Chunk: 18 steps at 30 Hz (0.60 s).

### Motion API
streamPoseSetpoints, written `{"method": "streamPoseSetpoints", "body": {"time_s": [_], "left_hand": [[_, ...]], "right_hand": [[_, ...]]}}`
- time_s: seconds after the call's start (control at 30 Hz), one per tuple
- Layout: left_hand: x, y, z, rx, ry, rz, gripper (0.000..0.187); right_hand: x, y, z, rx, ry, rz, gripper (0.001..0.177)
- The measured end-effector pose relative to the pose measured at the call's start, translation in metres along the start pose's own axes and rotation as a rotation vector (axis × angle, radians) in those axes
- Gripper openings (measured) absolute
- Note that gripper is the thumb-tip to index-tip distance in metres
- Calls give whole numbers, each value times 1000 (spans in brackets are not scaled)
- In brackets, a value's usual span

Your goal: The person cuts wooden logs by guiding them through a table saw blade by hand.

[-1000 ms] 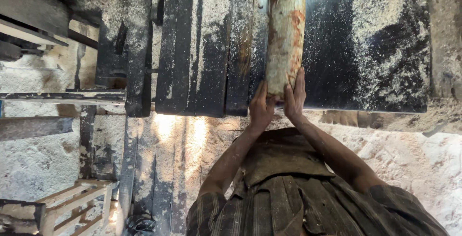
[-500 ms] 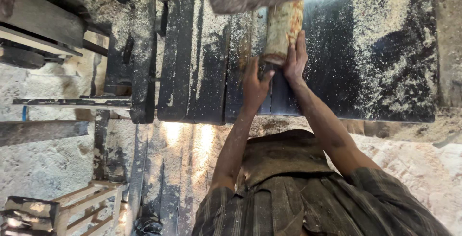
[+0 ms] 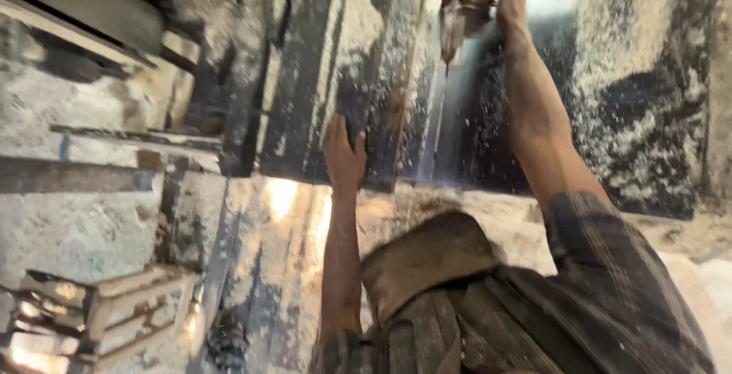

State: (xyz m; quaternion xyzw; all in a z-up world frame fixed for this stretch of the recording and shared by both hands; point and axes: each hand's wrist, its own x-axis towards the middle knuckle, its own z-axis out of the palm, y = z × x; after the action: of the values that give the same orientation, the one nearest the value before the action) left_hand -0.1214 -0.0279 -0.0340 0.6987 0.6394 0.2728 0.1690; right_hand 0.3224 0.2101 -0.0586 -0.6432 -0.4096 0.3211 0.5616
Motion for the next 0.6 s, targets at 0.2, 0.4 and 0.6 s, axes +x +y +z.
{"method": "streamPoseSetpoints", "body": {"time_s": [0.2, 0.4, 0.6], "left_hand": [[9, -8, 6, 39, 7, 30, 64], [8, -7, 7, 10, 24, 41, 64], [-8, 4, 3, -150, 47, -33, 69]], "right_hand": [[-65, 26, -99, -638, 120, 117, 70], [-94, 2, -159, -233, 96, 170, 78], [-127, -22, -152, -344, -70, 181, 117]]}}
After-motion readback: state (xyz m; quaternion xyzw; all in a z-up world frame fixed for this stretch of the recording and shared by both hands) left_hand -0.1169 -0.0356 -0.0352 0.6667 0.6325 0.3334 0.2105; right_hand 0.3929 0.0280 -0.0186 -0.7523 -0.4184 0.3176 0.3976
